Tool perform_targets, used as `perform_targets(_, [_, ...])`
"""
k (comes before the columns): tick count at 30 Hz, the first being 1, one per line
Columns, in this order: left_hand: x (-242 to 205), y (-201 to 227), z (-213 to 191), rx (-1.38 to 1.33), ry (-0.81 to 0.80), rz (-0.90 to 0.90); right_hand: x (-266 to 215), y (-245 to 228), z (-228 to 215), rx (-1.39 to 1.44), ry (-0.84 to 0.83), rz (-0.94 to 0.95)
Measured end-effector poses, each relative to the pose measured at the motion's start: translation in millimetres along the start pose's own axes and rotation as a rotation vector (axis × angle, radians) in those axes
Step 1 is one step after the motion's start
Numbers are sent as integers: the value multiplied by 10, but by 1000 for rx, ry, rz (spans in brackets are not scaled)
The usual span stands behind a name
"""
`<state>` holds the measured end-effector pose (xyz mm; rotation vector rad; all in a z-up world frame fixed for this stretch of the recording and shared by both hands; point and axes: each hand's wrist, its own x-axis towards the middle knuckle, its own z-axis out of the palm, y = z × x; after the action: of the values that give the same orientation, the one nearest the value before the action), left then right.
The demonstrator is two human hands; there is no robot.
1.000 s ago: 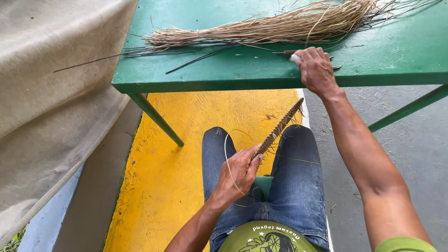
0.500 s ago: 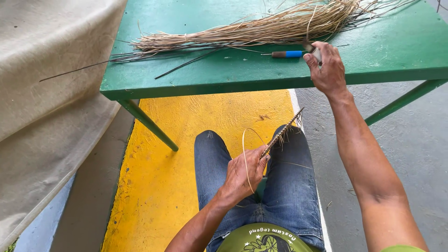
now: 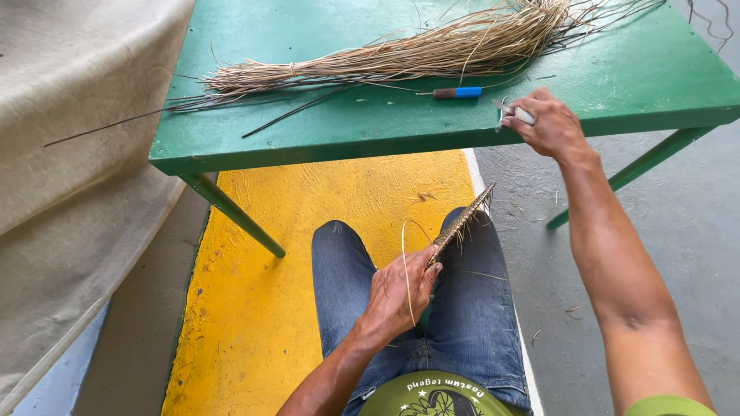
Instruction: The person is weaving a circular fiber mat or basket base using dried straw fibers and tools.
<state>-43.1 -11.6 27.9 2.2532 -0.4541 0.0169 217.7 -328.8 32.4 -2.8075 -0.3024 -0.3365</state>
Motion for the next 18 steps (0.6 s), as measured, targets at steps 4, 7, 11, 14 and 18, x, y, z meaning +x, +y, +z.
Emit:
perform_targets(4, [-18,6,-46,-16,23,4,325,80,151,-35,5,49])
perform_targets(7, [-41,-4,-71,-21,18,2,619,292,378,-50,14,123])
perform_targets(11, [-20,-44,-33,-21,29,11,659,210,378,-35,111,122])
perform_targets(14, [21,-31,-60,-11,58,54,333,39,211,68,327,82])
perform_targets(18, [-5,-26,3,10,98,70,-771,-385,-116,653,308,176])
